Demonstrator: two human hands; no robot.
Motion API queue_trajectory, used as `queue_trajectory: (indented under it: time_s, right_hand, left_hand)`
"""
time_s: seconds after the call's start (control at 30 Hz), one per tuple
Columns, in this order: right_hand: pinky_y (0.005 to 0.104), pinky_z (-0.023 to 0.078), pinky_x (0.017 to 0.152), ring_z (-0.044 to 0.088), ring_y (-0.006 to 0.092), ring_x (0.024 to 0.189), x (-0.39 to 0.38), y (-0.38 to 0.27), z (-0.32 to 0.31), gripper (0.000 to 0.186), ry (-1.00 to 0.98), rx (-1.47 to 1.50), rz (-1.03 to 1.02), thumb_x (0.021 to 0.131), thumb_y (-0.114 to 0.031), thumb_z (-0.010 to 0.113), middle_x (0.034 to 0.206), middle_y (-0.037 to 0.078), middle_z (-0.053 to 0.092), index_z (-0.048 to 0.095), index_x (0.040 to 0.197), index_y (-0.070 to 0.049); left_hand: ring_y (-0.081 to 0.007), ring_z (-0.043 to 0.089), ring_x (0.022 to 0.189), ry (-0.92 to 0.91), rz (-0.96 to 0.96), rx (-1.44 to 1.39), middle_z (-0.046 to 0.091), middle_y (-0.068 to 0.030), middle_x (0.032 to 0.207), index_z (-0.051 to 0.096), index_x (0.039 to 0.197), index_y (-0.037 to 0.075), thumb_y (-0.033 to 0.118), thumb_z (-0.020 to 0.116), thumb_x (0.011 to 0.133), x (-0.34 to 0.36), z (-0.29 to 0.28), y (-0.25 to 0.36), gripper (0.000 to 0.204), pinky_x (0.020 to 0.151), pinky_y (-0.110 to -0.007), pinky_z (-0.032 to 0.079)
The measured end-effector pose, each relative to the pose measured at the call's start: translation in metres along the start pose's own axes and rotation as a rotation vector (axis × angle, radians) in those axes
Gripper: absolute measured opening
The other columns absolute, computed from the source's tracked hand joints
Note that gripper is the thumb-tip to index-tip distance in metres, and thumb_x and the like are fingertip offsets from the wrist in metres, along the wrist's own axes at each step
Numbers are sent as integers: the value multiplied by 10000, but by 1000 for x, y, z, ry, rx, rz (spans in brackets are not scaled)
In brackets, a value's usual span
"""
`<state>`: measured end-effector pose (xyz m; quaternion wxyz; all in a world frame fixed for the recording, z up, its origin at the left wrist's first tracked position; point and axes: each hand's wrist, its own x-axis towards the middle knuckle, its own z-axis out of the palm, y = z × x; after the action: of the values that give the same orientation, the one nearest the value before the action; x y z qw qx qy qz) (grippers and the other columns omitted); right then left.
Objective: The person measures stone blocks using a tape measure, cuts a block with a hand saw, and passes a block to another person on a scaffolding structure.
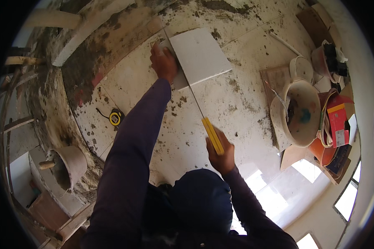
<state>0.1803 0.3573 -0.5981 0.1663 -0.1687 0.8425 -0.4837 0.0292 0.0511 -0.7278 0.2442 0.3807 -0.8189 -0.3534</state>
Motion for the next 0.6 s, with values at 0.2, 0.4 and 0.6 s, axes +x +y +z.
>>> queue_trajectory:
  time_s: [0.2, 0.4, 0.6]
  right_hand:
    - [399, 645, 850, 807, 329, 941, 25, -12, 0, 431, -48, -12, 11, 1009, -92, 695, 1150, 209, 784, 614, 1427, -26]
    - [409, 635, 889, 795, 344, 1025, -16, -5, -16, 465, -95, 34, 112, 993, -87, 715, 1239, 231, 757, 603, 1438, -14]
    - [407, 633, 773, 794, 377, 877, 40, -16, 7, 426, -46, 71, 13, 997, -105, 721, 1064, 251, 764, 617, 1400, -15]
  left_hand:
    - [-455, 488, 1371, 59, 69, -36, 495, -232, 1545, 456, 1533, 12, 262, 471, 1104, 1, -2, -5, 496, 1140, -583, 386]
    - [-446, 484, 1386, 15, -61, -3, 490, -226, 1551, 449, 1542, 11, 270, 476, 1104, 2, -7, 6, 509, 1149, -602, 364]
    - [-446, 479, 1396, 16, 0, -8, 490, -222, 1553, 430, 1560, 20, 282, 477, 1105, 2, -5, -1, 527, 1143, -611, 366]
